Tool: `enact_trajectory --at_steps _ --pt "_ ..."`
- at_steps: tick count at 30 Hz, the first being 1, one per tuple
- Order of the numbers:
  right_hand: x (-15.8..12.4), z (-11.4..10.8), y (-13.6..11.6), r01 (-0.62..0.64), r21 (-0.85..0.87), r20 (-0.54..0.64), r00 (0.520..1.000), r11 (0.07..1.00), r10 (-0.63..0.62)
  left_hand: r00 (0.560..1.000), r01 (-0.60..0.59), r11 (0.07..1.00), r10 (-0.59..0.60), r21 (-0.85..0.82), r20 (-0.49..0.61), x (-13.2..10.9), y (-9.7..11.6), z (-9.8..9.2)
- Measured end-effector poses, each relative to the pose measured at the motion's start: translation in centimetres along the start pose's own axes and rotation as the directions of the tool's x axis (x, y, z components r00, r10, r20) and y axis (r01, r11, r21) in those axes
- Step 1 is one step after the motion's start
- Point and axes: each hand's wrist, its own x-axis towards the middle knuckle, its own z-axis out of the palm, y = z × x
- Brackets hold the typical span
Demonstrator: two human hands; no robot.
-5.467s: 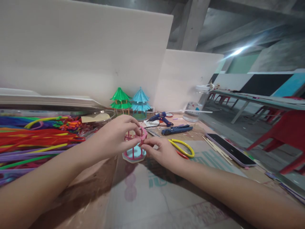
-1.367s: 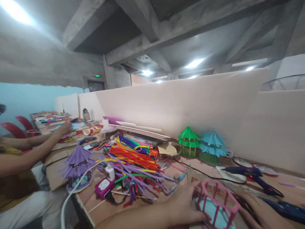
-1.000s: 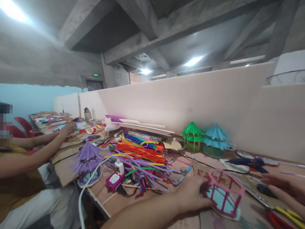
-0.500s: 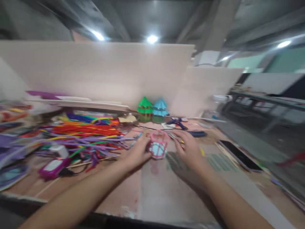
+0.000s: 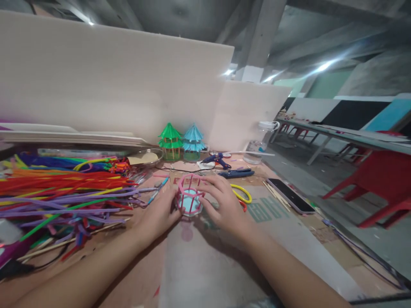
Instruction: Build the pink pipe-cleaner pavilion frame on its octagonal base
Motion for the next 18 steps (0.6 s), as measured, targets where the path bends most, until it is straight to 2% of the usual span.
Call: enact_trajectory --at_steps 5,9,14,18 --pt "-0.1 0.0 0.4 -0.059 0.024 -0.034 0.998 0.998 0.06 1.0 0.016 1.0 -0.016 -0.011 -0.014 -0.1 -1.0 0.4" --pt "-0.2 0.0 1.0 -0.115 0.029 -0.059 0.991 0.993 0.117 1.0 0.01 0.999 -0.009 -0.051 0.023 0.2 -0.8 -0.4" --pt "-0.3 0.1 1.2 -0.079 -0.017 0.05 0.996 0.997 0.08 0.992 0.112 0.991 -0.107 -0.078 0.065 0.4 -0.2 -1.7" --pt "-0.2 0.1 1.1 -0.028 -0.022 0.035 0.999 0.999 0.029 0.991 0.13 0.991 -0.129 0.02 -0.015 0.3 -0.2 -1.9"
